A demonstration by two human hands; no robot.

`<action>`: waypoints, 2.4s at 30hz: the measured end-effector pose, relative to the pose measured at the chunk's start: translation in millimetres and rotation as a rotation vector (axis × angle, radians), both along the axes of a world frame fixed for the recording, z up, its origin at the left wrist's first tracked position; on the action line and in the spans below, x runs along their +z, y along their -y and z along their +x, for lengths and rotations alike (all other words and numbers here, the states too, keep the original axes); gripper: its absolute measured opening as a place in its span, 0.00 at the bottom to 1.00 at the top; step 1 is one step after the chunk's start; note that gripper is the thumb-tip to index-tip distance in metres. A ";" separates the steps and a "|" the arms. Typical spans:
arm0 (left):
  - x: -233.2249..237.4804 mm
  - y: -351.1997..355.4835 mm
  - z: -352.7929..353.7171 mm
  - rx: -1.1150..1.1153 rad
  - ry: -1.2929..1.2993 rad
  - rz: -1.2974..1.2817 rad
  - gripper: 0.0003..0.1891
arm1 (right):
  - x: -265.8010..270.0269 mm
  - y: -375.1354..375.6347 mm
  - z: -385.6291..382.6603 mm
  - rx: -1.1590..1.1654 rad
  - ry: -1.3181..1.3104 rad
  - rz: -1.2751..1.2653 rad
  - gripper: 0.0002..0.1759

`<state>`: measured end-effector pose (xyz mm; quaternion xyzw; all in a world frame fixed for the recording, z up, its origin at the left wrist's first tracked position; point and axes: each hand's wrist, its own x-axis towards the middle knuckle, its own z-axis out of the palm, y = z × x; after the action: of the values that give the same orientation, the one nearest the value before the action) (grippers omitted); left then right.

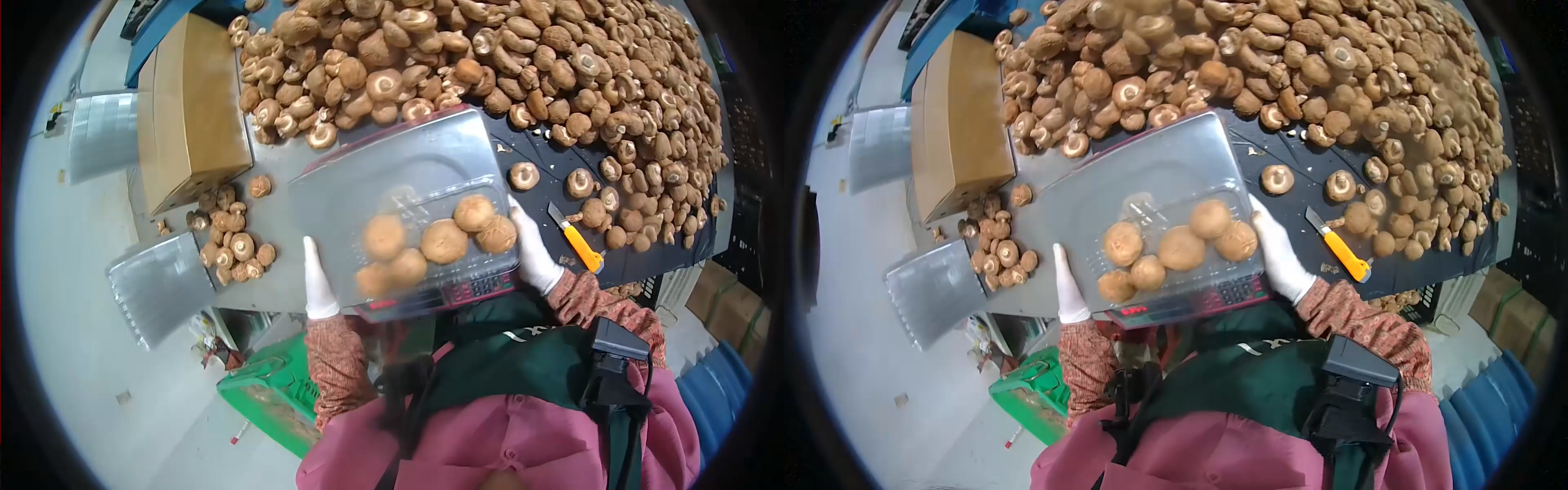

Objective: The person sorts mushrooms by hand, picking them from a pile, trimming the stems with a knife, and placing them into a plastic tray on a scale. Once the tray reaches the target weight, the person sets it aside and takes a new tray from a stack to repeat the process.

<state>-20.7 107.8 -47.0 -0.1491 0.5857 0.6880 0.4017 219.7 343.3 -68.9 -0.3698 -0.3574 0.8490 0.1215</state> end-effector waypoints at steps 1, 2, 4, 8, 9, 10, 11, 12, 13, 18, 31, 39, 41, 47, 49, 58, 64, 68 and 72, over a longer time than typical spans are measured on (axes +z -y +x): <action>-6.0 2.1 4.0 -0.002 0.008 0.036 0.33 | -8.9 -5.8 5.5 0.015 0.013 0.002 0.30; -9.3 2.7 8.5 -0.002 0.014 0.070 0.33 | -18.0 -11.6 10.2 0.033 0.024 0.003 0.30; 2.5 -7.6 22.4 -0.014 0.023 0.089 0.33 | -10.3 -23.3 9.9 0.070 0.016 0.016 0.32; 30.3 -29.3 31.6 0.059 0.149 0.055 0.33 | -24.3 -27.3 23.1 0.024 0.136 -0.173 0.32; 35.1 -33.1 28.7 0.065 0.114 -0.052 0.33 | -20.9 -27.3 21.4 0.029 0.107 -0.209 0.32; 32.7 -29.5 24.8 0.032 0.103 0.020 0.33 | -22.1 -26.3 24.2 0.008 0.126 -0.219 0.32; 26.3 -24.1 22.2 -0.006 0.094 0.095 0.33 | -22.1 -26.4 26.3 0.021 0.134 -0.184 0.33; 20.6 -19.0 20.2 -0.051 0.087 0.173 0.33 | -18.8 -27.5 26.2 0.028 0.144 -0.145 0.33; 18.2 -14.5 19.0 -0.088 0.007 0.163 0.33 | -15.8 -27.3 25.2 0.035 0.138 -0.122 0.33; -19.7 28.6 -14.9 -0.007 -0.357 -0.087 0.32 | 1.7 -27.3 19.0 0.042 0.118 0.178 0.33; -40.3 238.8 -208.7 0.633 -0.804 -0.688 0.32 | 25.0 -29.8 39.4 0.200 0.283 0.623 0.30; -76.7 245.1 -246.9 0.354 -1.146 -1.233 0.33 | 24.2 -35.3 41.4 0.285 0.448 0.844 0.27; -30.2 238.0 -239.4 0.245 -1.534 -1.785 0.36 | 26.5 -31.7 38.8 0.262 0.470 0.838 0.27; 124.5 308.6 -276.1 0.111 -1.483 -2.296 0.40 | 18.2 -33.0 39.3 0.322 0.421 0.865 0.32; 144.7 333.0 -295.2 -0.113 -1.175 -2.294 0.40 | 9.3 -35.7 45.4 0.337 0.378 0.871 0.34; 157.0 412.5 -371.2 -0.814 -1.200 -2.291 0.31 | 19.0 -39.0 42.3 0.291 0.404 0.866 0.27; 208.6 293.7 -314.3 -0.447 -1.003 -2.107 0.35 | 12.3 -47.8 54.4 0.256 0.437 0.901 0.24; 188.9 342.5 -355.0 -0.362 -0.969 -2.070 0.45 | 23.1 -45.0 51.4 0.252 0.434 0.924 0.24; 174.2 356.2 -364.1 -0.392 -0.877 -2.134 0.47 | 6.3 -55.4 67.0 0.118 0.374 0.648 0.24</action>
<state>-384.8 -248.4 127.2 -0.0675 0.9678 -0.2339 -0.0645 286.7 398.8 -62.5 -0.4398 -0.6438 0.6153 0.1158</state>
